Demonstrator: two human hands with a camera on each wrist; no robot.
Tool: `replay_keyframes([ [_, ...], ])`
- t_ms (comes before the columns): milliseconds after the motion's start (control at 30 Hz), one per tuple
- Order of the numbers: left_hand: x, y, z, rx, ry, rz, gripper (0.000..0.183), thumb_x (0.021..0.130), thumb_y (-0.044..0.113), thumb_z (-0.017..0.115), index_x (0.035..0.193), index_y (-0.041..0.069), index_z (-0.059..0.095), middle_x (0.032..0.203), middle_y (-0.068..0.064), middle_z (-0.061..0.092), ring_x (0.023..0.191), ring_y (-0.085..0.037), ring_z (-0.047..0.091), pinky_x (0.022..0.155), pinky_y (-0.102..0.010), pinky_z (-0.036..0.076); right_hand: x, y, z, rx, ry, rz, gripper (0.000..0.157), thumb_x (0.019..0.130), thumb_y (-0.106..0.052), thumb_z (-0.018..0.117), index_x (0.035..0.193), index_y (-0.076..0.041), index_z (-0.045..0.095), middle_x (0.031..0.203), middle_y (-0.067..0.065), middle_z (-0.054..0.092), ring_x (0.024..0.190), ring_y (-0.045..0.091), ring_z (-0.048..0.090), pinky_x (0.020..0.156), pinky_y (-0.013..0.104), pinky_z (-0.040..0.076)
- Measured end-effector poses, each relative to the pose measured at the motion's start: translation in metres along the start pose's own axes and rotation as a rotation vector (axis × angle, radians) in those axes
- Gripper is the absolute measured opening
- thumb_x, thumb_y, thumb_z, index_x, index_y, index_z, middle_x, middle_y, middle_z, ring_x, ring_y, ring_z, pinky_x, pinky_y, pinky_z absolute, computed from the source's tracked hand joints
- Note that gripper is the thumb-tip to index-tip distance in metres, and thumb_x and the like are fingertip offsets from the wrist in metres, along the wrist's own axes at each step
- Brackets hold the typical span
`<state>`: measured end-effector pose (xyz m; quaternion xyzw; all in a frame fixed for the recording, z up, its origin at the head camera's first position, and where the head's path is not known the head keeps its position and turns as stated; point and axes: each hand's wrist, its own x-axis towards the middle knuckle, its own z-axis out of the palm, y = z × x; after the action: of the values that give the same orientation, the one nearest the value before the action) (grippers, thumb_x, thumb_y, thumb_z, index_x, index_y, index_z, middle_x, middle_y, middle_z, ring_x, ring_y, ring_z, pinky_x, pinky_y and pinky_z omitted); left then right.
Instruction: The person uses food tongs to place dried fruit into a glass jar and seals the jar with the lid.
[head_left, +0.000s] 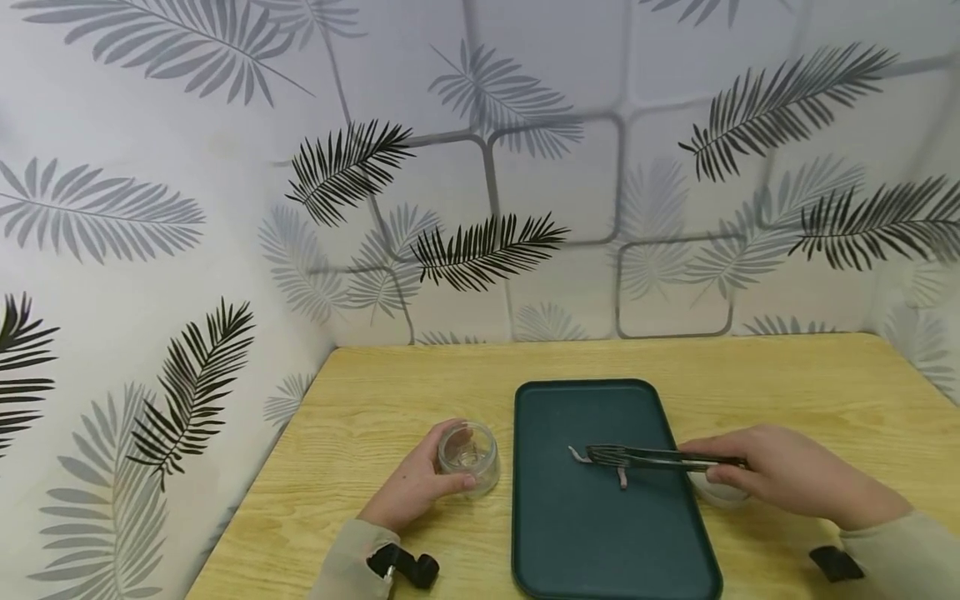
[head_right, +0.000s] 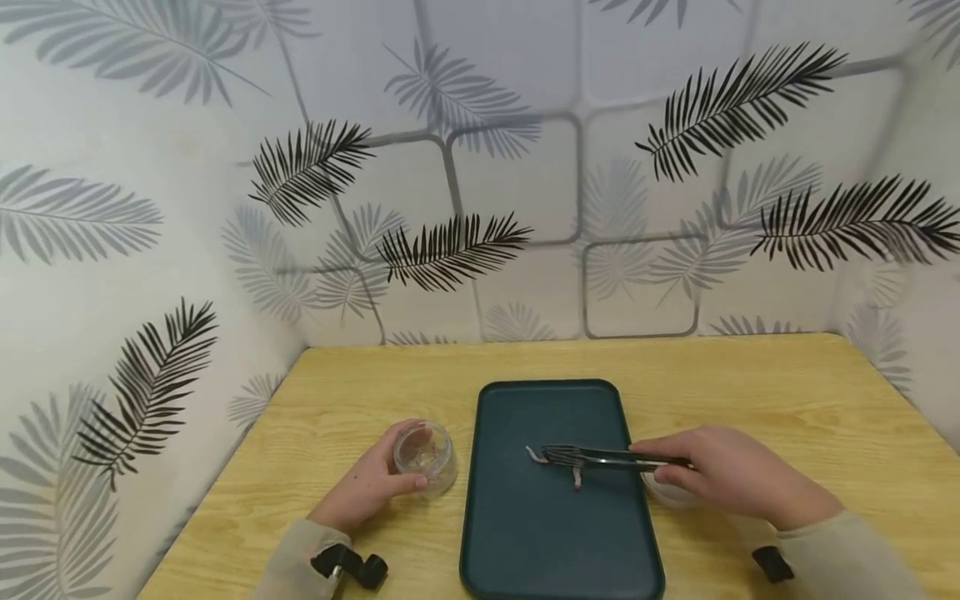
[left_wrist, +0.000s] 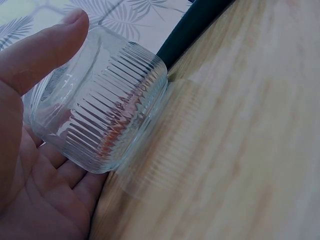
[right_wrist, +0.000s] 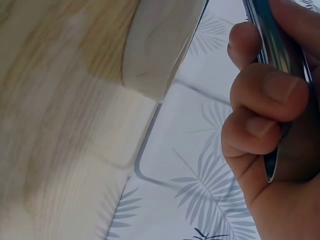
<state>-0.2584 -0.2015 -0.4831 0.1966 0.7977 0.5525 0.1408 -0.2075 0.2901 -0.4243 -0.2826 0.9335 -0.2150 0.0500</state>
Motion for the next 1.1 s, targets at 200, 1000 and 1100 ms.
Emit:
replay_keyframes([
  [200,-0.003,0.001,-0.002,0.002,0.005,-0.003,0.089,0.087,0.031,0.082,0.158,0.017,0.030,0.155,-0.003,0.043,0.138,-0.022,0.044,0.110,-0.047,0.033,0.002,-0.005,0.001,-0.023,0.015,0.025,0.044,0.099,-0.042,0.062,0.140,-0.027,0.063,0.094,-0.020,0.068,0.054,-0.001,0.043,0.056,0.026,0.037],
  [1000,-0.001,0.003,0.001,0.010,0.012,-0.010,0.087,0.086,0.032,0.083,0.156,0.022,0.033,0.154,-0.002,0.044,0.139,-0.022,0.042,0.112,-0.047,0.031,0.021,-0.039,0.006,-0.071,0.196,-0.117,0.043,0.100,-0.036,0.063,0.143,-0.027,0.061,0.123,-0.007,0.070,0.086,-0.003,0.063,0.069,0.029,0.051],
  [1100,-0.001,0.003,0.002,0.003,0.011,-0.010,0.088,0.086,0.031,0.083,0.157,0.020,0.032,0.155,-0.003,0.044,0.141,-0.023,0.041,0.113,-0.047,0.029,0.027,-0.045,0.008,-0.068,0.179,-0.136,0.043,0.100,-0.035,0.063,0.143,-0.027,0.061,0.117,-0.009,0.071,0.074,-0.006,0.056,0.065,0.027,0.046],
])
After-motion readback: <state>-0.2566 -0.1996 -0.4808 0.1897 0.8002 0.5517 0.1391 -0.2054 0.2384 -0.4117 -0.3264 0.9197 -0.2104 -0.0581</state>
